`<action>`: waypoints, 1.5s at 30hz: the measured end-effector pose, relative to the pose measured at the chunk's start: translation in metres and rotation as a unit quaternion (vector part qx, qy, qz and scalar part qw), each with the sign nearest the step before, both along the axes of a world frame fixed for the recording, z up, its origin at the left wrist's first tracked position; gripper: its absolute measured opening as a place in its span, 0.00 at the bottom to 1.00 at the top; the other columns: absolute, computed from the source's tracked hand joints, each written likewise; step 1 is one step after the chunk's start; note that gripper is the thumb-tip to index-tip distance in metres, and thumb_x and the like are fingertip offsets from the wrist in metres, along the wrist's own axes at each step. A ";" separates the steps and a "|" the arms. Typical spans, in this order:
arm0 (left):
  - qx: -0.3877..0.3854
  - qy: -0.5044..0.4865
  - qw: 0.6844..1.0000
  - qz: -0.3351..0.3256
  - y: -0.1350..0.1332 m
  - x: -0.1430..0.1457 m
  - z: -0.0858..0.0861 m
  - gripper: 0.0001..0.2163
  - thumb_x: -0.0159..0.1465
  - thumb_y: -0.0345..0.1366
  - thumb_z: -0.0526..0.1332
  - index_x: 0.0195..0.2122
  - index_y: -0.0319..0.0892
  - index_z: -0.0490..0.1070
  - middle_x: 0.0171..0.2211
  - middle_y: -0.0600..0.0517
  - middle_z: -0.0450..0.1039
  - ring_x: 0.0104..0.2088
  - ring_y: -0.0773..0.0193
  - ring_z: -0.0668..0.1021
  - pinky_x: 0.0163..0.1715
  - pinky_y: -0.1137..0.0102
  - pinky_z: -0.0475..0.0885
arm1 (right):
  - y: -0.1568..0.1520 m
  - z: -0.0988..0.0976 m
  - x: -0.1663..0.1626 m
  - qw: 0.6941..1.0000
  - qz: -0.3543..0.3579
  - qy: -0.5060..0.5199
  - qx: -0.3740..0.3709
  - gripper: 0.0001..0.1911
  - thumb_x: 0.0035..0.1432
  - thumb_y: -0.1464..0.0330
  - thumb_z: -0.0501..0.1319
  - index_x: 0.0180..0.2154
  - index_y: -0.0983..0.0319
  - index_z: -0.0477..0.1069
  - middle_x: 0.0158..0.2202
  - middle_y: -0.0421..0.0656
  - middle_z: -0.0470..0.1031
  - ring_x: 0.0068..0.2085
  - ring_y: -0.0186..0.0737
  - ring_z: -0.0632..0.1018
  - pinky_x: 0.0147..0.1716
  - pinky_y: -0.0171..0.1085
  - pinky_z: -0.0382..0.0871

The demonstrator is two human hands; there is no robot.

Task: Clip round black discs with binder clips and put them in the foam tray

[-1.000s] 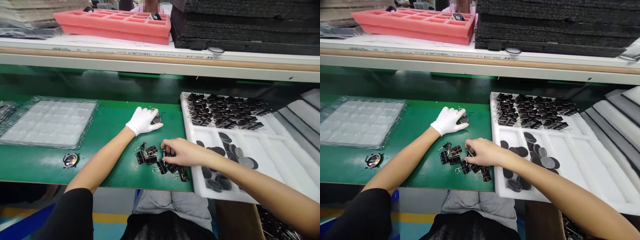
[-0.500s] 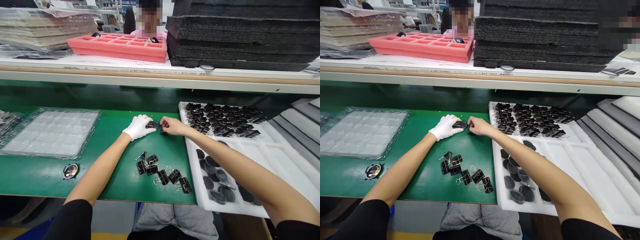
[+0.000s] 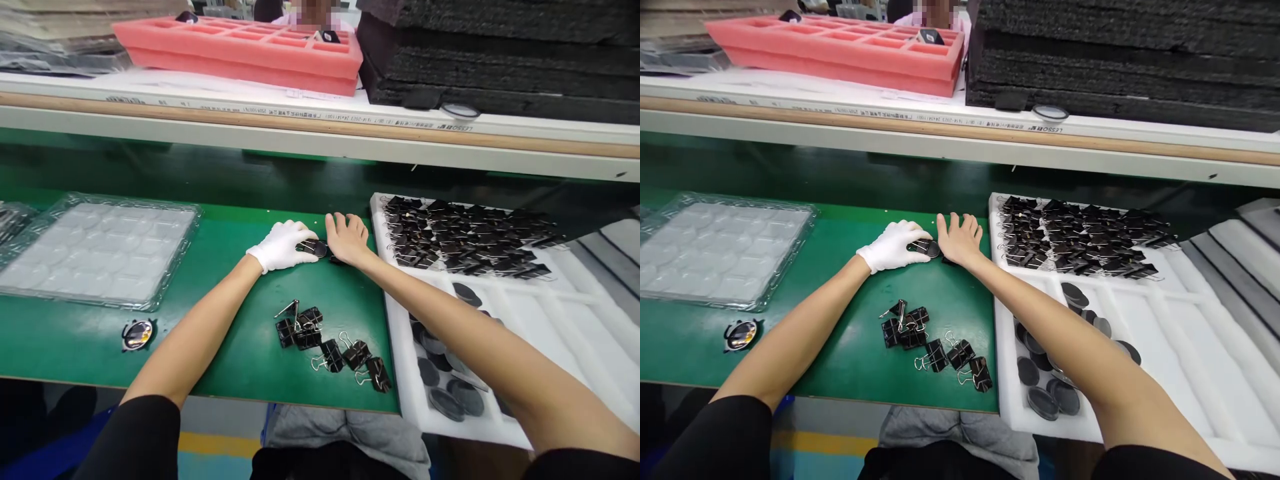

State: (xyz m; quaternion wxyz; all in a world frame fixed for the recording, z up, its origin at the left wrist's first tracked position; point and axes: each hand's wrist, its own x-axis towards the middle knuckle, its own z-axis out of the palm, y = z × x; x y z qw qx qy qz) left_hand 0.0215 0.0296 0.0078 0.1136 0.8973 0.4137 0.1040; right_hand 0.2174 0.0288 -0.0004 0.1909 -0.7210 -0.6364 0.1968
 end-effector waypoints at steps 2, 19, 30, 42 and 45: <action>0.000 -0.001 1.000 -0.001 -0.001 0.001 -0.001 0.22 0.66 0.56 0.63 0.57 0.52 0.76 0.53 0.49 0.76 0.54 0.49 0.74 0.51 0.59 0.65 | -0.003 -0.005 0.007 1.000 0.009 0.017 0.017 0.42 0.71 0.44 0.33 0.68 0.63 0.60 0.71 0.58 0.55 0.75 0.58 0.49 0.71 0.61 0.42; -0.018 -0.002 1.000 -0.025 -0.009 0.016 -0.001 0.23 0.67 0.55 0.64 0.59 0.51 0.74 0.55 0.49 0.76 0.55 0.49 0.73 0.53 0.59 0.62 | -0.008 -0.008 0.015 0.990 -0.014 0.121 0.075 0.38 0.72 0.47 0.28 0.73 0.59 0.46 0.74 0.53 0.48 0.76 0.53 0.46 0.73 0.59 0.40; -0.008 -0.001 1.000 -0.024 -0.012 0.016 0.002 0.28 0.66 0.52 0.66 0.63 0.48 0.68 0.57 0.46 0.75 0.57 0.46 0.74 0.56 0.56 0.67 | -0.005 -0.001 0.012 0.988 -0.040 0.129 0.081 0.35 0.73 0.50 0.33 0.69 0.60 0.55 0.68 0.55 0.58 0.73 0.51 0.56 0.72 0.55 0.45; -0.048 -0.135 0.981 0.128 -0.018 0.014 0.003 0.25 0.77 0.50 0.41 0.34 0.45 0.73 0.30 0.49 0.77 0.33 0.57 0.79 0.35 0.66 0.69 | -0.025 0.013 0.050 0.937 0.262 0.225 -0.052 0.20 0.56 0.60 0.69 0.47 0.64 0.76 0.36 0.43 0.78 0.36 0.41 0.77 0.40 0.39 0.72; -0.048 -0.122 0.986 0.105 -0.019 0.014 0.002 0.27 0.76 0.52 0.41 0.29 0.46 0.71 0.27 0.50 0.75 0.31 0.58 0.78 0.33 0.66 0.66 | -0.028 0.006 0.050 0.933 0.295 0.203 -0.042 0.16 0.57 0.56 0.66 0.36 0.63 0.77 0.30 0.40 0.75 0.32 0.39 0.73 0.35 0.37 0.67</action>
